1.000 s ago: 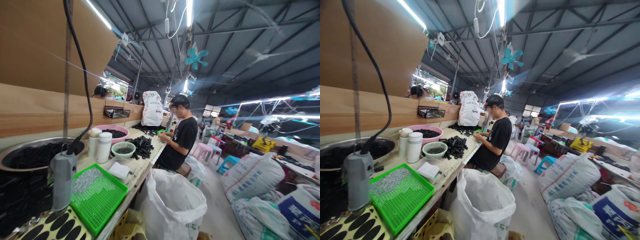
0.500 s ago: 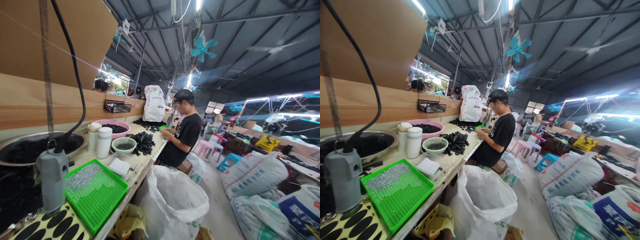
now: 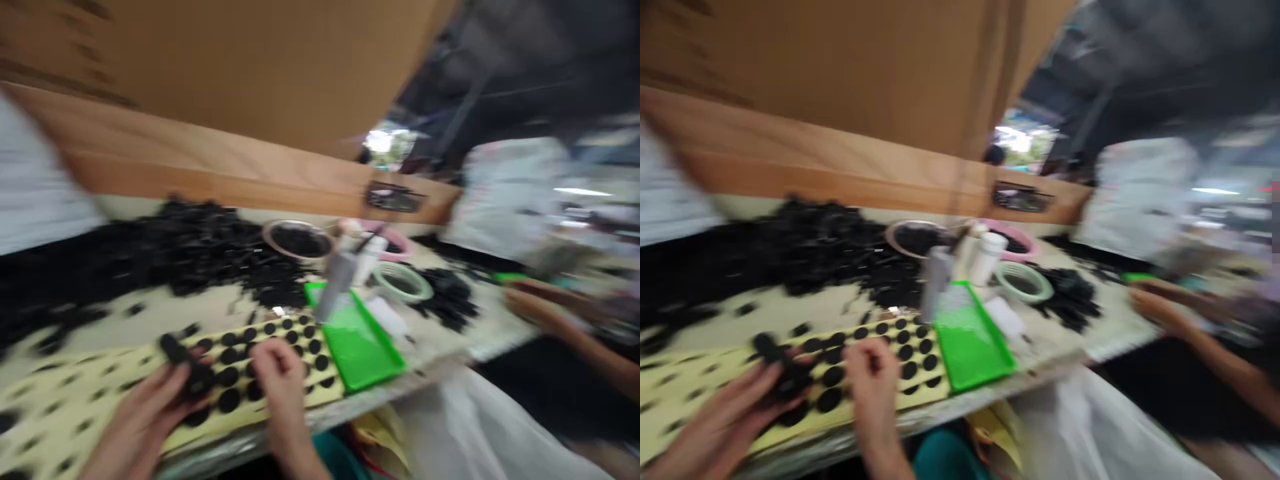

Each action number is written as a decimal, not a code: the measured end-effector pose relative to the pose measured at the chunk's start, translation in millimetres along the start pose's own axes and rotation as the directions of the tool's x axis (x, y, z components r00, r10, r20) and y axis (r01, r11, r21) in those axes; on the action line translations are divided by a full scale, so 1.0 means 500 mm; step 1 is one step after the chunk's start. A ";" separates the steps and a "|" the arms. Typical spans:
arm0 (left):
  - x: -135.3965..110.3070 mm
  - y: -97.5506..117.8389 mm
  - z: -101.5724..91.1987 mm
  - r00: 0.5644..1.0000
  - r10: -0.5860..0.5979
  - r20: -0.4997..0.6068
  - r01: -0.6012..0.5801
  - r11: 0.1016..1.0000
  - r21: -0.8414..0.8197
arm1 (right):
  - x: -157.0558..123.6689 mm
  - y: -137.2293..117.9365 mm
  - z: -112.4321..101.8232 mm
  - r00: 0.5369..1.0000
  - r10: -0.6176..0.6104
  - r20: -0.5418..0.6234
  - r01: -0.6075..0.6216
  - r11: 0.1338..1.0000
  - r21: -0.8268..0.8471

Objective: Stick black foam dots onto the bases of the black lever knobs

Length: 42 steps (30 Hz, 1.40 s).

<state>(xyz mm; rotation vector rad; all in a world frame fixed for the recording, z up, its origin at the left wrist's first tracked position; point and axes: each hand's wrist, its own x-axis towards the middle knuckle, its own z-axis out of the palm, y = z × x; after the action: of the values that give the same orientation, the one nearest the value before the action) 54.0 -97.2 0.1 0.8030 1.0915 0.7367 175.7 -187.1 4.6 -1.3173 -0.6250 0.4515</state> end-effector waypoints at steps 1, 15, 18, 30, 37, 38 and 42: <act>-0.012 0.004 -0.019 0.994 0.009 0.110 -0.003 0.999 -0.054 | 0.001 0.013 0.008 0.996 0.059 0.065 -0.061 0.997 0.041; -0.016 0.008 -0.047 0.963 0.156 0.220 -0.119 0.977 -0.174 | -0.016 0.064 0.042 0.863 0.404 0.304 -0.421 0.907 -0.011; -0.007 0.005 -0.048 0.962 0.156 0.225 -0.118 0.977 -0.175 | -0.017 0.065 0.050 0.857 0.414 0.308 -0.427 0.904 -0.026; 0.001 0.005 -0.046 0.958 0.143 0.248 -0.094 0.976 -0.198 | -0.021 0.079 0.060 0.850 0.448 0.276 -0.460 0.888 -0.021; 0.000 0.000 -0.049 0.952 0.156 0.263 -0.097 0.970 -0.224 | -0.024 0.073 0.061 0.849 0.463 0.253 -0.474 0.880 -0.023; 0.000 0.000 -0.049 0.952 0.156 0.263 -0.096 0.969 -0.227 | -0.025 0.074 0.062 0.847 0.465 0.257 -0.475 0.880 -0.023; -0.003 0.000 -0.050 0.956 0.155 0.251 -0.098 0.970 -0.223 | -0.025 0.077 0.063 0.847 0.464 0.259 -0.475 0.880 -0.020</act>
<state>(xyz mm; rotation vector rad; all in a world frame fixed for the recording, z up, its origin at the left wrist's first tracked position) 29.9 -93.6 -5.7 0.7718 0.7122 0.8108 147.4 -163.6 -31.1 -1.3784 -0.4939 1.0489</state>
